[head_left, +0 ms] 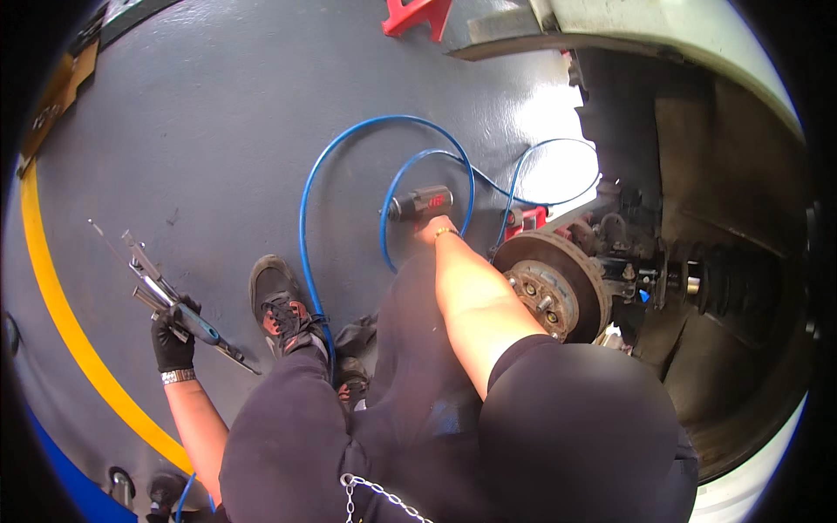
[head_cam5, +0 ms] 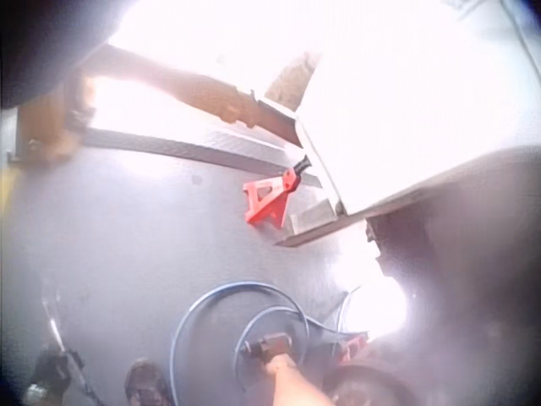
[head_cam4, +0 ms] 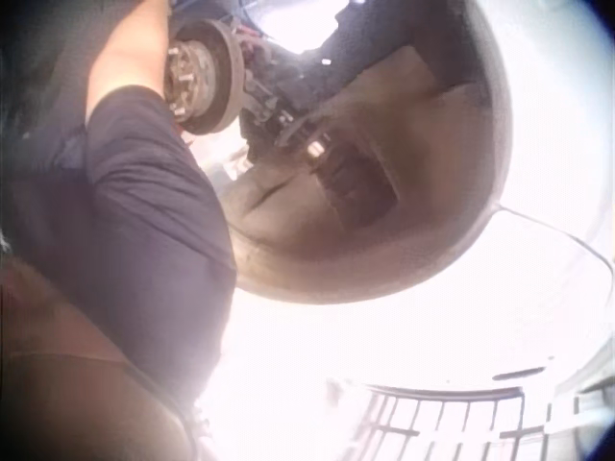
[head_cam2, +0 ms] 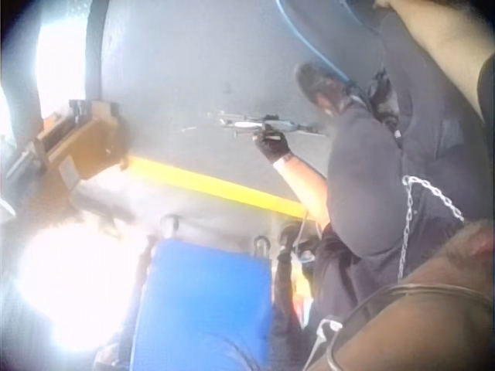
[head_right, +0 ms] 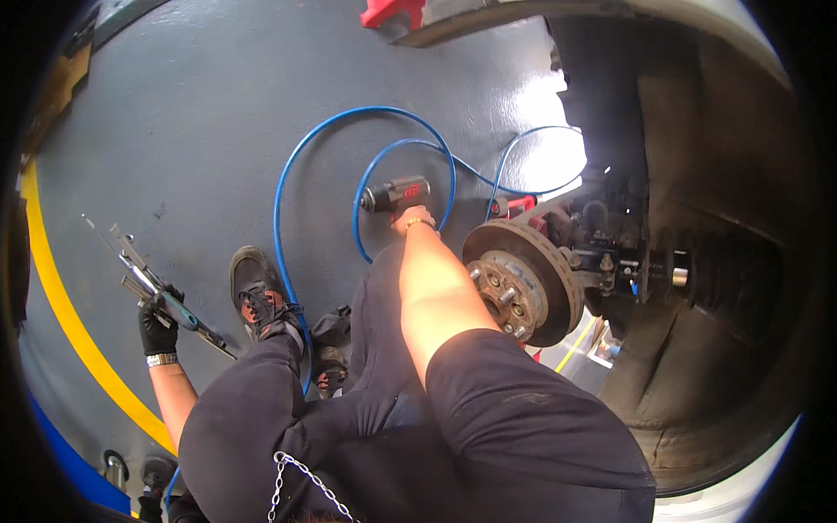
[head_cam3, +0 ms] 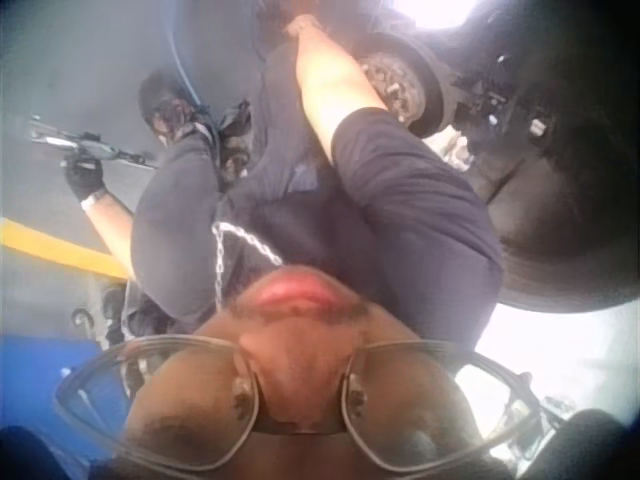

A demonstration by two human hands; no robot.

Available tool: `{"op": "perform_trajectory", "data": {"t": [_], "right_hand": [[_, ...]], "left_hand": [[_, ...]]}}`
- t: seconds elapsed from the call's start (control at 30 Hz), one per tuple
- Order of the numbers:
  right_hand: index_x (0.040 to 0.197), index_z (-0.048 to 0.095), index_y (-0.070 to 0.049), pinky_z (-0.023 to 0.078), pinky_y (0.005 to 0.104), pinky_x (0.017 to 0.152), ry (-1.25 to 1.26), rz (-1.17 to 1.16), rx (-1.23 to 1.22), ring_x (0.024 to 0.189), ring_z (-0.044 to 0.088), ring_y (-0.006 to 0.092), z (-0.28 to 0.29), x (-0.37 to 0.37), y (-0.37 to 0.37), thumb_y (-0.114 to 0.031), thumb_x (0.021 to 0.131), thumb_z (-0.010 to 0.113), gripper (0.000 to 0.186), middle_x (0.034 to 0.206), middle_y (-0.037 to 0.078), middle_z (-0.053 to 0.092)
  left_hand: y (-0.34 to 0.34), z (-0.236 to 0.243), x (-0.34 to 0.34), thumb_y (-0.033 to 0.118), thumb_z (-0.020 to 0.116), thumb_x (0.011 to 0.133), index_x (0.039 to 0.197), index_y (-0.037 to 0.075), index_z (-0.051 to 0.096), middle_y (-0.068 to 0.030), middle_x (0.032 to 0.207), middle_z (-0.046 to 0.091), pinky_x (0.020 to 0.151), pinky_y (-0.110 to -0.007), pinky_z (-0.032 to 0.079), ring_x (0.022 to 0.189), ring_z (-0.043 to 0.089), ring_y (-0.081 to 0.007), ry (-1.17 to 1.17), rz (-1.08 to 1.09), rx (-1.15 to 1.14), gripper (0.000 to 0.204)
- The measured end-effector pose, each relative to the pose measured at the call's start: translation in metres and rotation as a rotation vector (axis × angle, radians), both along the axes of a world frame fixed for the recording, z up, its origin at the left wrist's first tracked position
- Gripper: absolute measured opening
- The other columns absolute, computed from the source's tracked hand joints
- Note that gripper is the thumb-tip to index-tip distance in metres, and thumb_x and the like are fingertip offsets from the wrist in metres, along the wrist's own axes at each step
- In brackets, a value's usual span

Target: The person works on a car's front brake assembly in a garage. They use a pneumatic impact wrench and a ratchet to remove and install bolts on the brake caliper and rotor. The person also picks up tools and a rag from the floor and moves around the vehicle.

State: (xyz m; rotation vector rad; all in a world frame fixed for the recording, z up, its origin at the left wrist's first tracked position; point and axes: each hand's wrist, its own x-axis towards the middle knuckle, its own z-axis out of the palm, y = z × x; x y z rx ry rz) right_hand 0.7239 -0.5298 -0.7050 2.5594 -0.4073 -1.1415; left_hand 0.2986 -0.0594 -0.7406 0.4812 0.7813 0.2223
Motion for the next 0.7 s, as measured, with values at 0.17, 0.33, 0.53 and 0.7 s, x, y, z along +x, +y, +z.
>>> {"op": "perform_trajectory", "data": {"t": [0.17,0.33,0.53,0.7], "right_hand": [[0.138,0.051,-0.003,0.050,0.0429,0.103,-0.317,0.209,0.132,0.122,0.061,0.0371,0.071,0.004,0.095,-0.037,0.082,0.076,0.070,0.135,0.022,0.059],[0.110,0.073,0.001,0.055,0.0404,0.092,-0.008,0.565,0.118,0.104,0.071,0.0267,0.129,0.055,0.199,-0.037,0.083,0.077,0.046,0.110,0.019,0.073],[0.121,0.068,-0.002,0.058,0.0390,0.071,0.476,0.911,-0.265,0.077,0.072,0.0265,0.197,0.073,0.270,-0.038,0.089,0.073,0.049,0.099,0.018,0.073],[0.113,0.069,-0.003,0.059,0.0415,0.066,0.519,0.919,-0.462,0.072,0.073,0.0249,0.213,0.135,0.227,-0.040,0.094,0.065,0.042,0.088,0.017,0.073]], "left_hand": [[-0.003,-0.008,-0.008,0.020,0.068,0.088,0.113,-0.007,0.064,-0.0162,0.107,0.069,0.099,-0.049,0.051,0.100,0.067,-0.0304,-0.001,0.023,-0.016,0.037],[-0.006,0.013,0.000,0.016,0.069,0.088,0.109,-0.006,0.065,-0.0150,0.101,0.070,0.094,-0.044,0.053,0.096,0.068,-0.0281,0.066,-0.046,0.048,0.030],[-0.004,0.043,0.022,0.012,0.065,0.083,0.105,-0.004,0.065,-0.0119,0.096,0.069,0.083,-0.035,0.052,0.089,0.066,-0.0234,0.130,-0.201,0.231,0.028],[-0.007,0.062,0.038,0.013,0.065,0.083,0.105,-0.002,0.066,-0.0093,0.096,0.068,0.084,-0.034,0.051,0.091,0.065,-0.0222,0.062,-0.192,0.233,0.027]]}}
